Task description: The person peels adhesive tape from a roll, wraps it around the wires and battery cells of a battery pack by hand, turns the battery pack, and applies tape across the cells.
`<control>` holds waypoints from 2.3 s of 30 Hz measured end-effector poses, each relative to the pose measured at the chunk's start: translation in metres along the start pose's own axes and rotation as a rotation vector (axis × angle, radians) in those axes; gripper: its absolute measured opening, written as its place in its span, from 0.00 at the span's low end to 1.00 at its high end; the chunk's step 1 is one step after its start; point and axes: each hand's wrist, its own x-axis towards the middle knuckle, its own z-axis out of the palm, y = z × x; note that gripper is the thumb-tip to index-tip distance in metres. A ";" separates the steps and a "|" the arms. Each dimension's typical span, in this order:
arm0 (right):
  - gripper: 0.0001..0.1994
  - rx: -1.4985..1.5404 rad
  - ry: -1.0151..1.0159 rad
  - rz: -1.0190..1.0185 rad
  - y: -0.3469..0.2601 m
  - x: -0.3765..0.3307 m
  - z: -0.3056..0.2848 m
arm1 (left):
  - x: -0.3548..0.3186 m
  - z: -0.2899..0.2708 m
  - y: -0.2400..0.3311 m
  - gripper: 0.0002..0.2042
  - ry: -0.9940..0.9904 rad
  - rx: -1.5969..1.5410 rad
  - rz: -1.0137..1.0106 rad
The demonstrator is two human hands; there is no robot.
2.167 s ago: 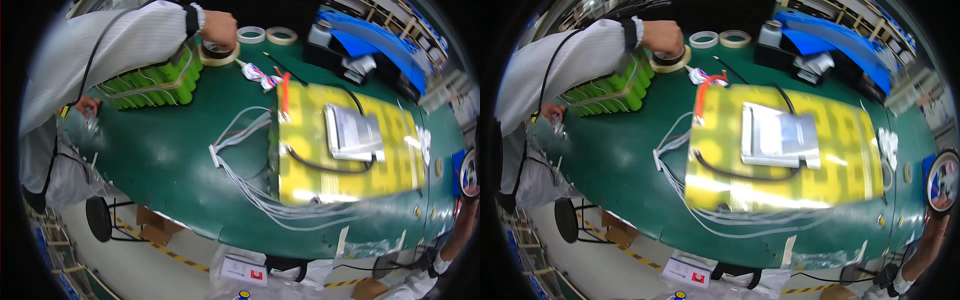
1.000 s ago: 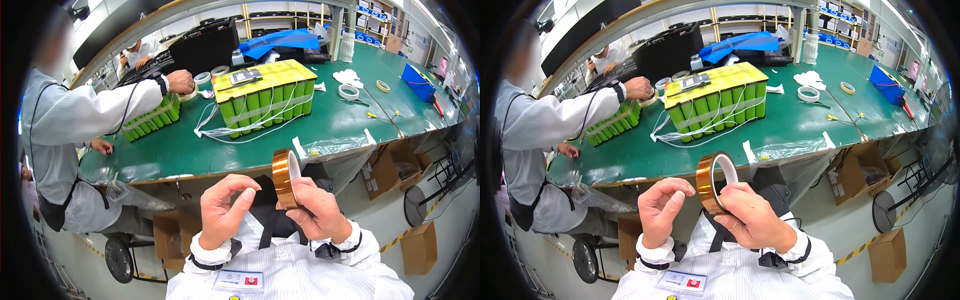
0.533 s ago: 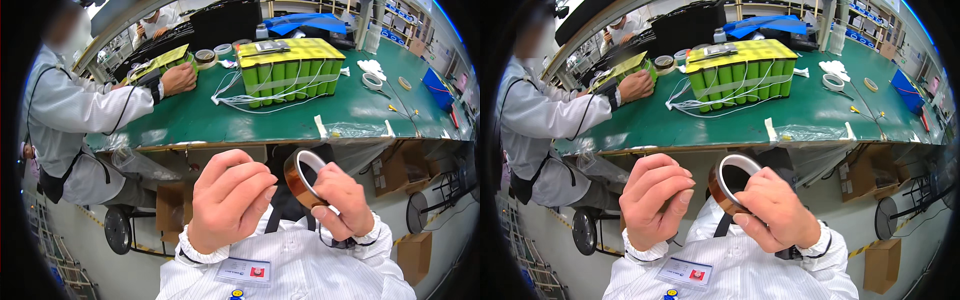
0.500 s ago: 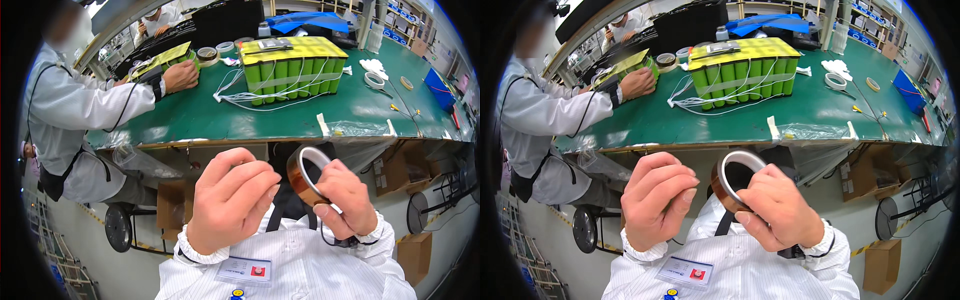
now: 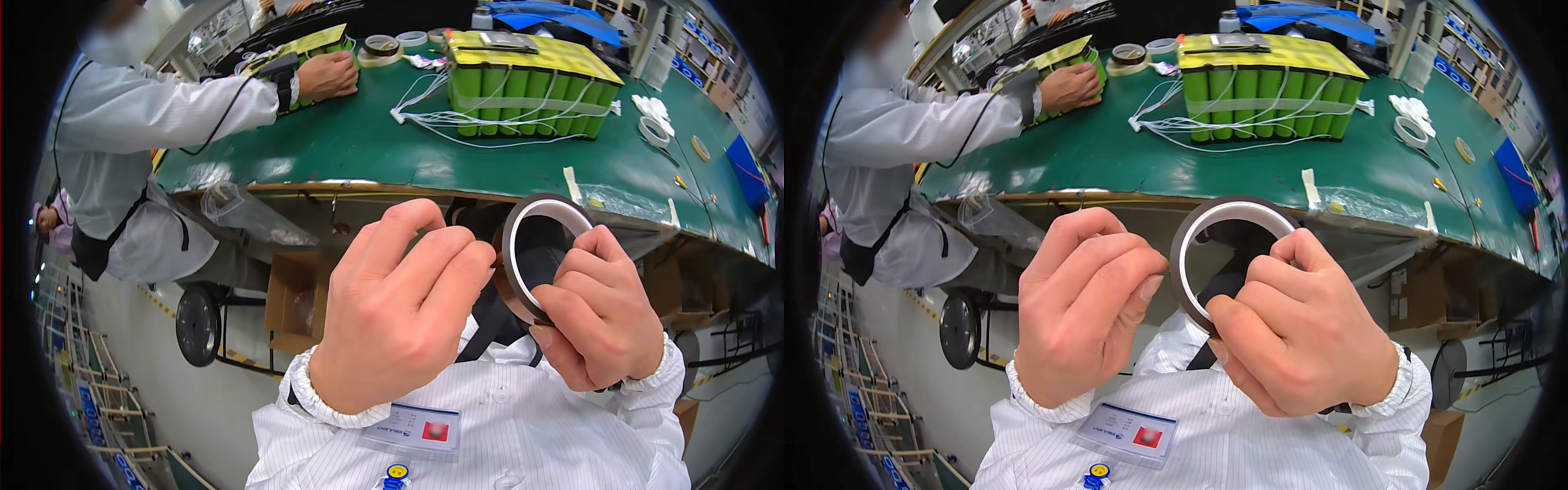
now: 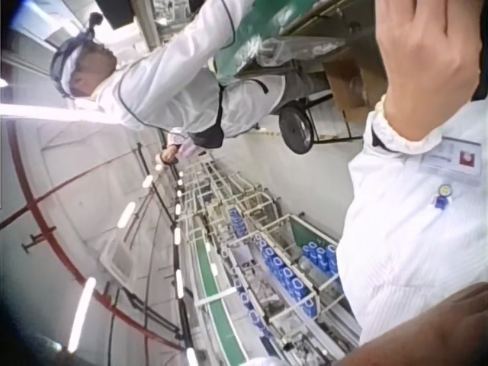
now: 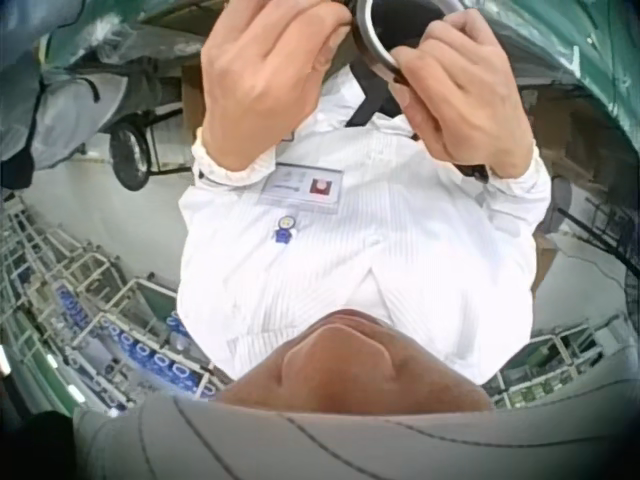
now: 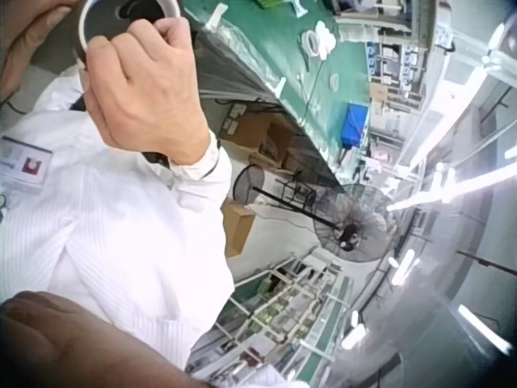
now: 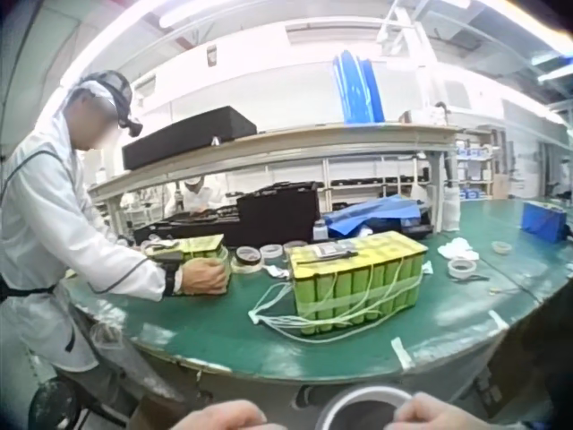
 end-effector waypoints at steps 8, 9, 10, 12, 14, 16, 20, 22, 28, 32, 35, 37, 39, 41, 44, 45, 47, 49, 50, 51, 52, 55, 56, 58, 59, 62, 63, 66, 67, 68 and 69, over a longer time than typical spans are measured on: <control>0.12 0.031 -0.069 -0.004 0.035 0.018 0.006 | 0.012 0.013 -0.025 0.10 -0.063 0.012 -0.021; 0.11 0.022 -0.089 -0.008 0.040 0.019 0.007 | 0.014 0.016 -0.029 0.10 -0.068 0.004 -0.030; 0.11 0.030 -0.098 0.000 0.045 0.020 0.008 | 0.016 0.019 -0.033 0.10 -0.100 -0.011 -0.041; 0.10 0.021 -0.127 -0.004 0.056 0.021 0.011 | 0.021 0.026 -0.040 0.11 -0.136 -0.033 -0.062; 0.10 0.021 -0.143 0.007 0.065 0.022 0.013 | 0.024 0.033 -0.046 0.11 -0.169 -0.041 -0.080; 0.09 0.019 -0.158 0.015 0.074 0.023 0.016 | 0.027 0.040 -0.052 0.11 -0.183 -0.054 -0.092; 0.12 0.079 -0.169 0.048 0.088 0.021 0.023 | 0.029 0.054 -0.061 0.09 -0.194 -0.106 -0.123; 0.13 0.104 -0.161 0.059 0.093 0.019 0.025 | 0.029 0.059 -0.064 0.09 -0.173 -0.130 -0.127; 0.12 0.427 -0.099 0.106 0.110 0.013 0.031 | 0.024 0.067 -0.073 0.06 -0.095 -0.287 -0.220; 0.11 0.506 -0.070 0.143 0.113 0.013 0.034 | 0.022 0.064 -0.076 0.10 -0.058 -0.393 -0.255; 0.10 0.635 -0.053 0.146 0.118 0.010 0.036 | 0.026 0.064 -0.073 0.14 -0.022 -0.507 -0.360; 0.12 1.197 -0.021 0.312 0.122 0.007 0.033 | 0.024 0.057 -0.074 0.15 -0.103 -0.735 -0.517; 0.15 1.556 0.134 0.540 0.114 0.011 0.044 | 0.020 0.050 -0.074 0.16 -0.188 -0.964 -0.669; 0.15 1.564 0.032 0.630 0.125 0.011 0.054 | 0.012 0.047 -0.074 0.16 -0.402 -1.421 -0.957; 0.16 1.707 0.101 0.656 0.131 0.020 0.085 | 0.003 0.049 -0.069 0.14 -0.453 -1.429 -0.863; 0.19 1.686 0.113 0.595 0.134 0.023 0.095 | 0.000 0.047 -0.066 0.14 -0.441 -1.413 -0.853; 0.17 1.600 0.150 0.709 0.126 0.028 0.102 | -0.006 0.046 -0.054 0.14 -0.335 -1.357 -0.862; 0.21 1.558 0.230 0.595 0.118 0.036 0.110 | -0.008 0.043 -0.046 0.15 -0.222 -1.279 -0.864; 0.22 1.589 0.304 0.553 0.115 0.036 0.113 | -0.008 0.042 -0.044 0.15 -0.132 -1.310 -0.894; 0.24 1.622 0.376 0.512 0.111 0.037 0.117 | -0.008 0.040 -0.042 0.16 -0.039 -1.339 -0.925; 0.25 1.617 0.351 0.484 0.112 0.035 0.119 | -0.010 0.040 -0.042 0.21 0.001 -1.412 -0.943; 0.21 1.756 0.254 0.549 0.114 0.030 0.120 | -0.010 0.043 -0.037 0.23 0.092 -1.363 -0.966; 0.19 1.782 0.302 0.468 0.114 0.032 0.128 | -0.011 0.044 -0.036 0.24 0.093 -1.308 -0.964; 0.19 1.823 0.320 0.460 0.114 0.031 0.135 | -0.001 0.047 -0.035 0.23 0.045 -1.252 -0.925; 0.19 1.871 0.330 0.447 0.114 0.029 0.136 | 0.002 0.049 -0.034 0.23 0.005 -1.188 -0.887; 0.19 1.853 0.342 0.489 0.115 0.025 0.132 | 0.002 0.054 -0.038 0.19 -0.077 -1.052 -0.725; 0.19 1.829 0.340 0.520 0.117 0.025 0.132 | 0.002 0.054 -0.038 0.19 -0.081 -1.052 -0.726; 0.18 1.732 0.277 0.639 0.122 0.021 0.115 | 0.001 0.053 -0.036 0.16 -0.074 -0.959 -0.825; 0.18 1.737 0.279 0.640 0.123 0.020 0.111 | -0.001 0.054 -0.039 0.15 -0.081 -0.917 -0.798; 0.18 1.707 0.281 0.654 0.123 0.019 0.108 | -0.002 0.055 -0.042 0.15 -0.088 -0.874 -0.771; 0.18 1.676 0.282 0.667 0.123 0.019 0.105 | -0.002 0.057 -0.044 0.15 -0.091 -0.872 -0.775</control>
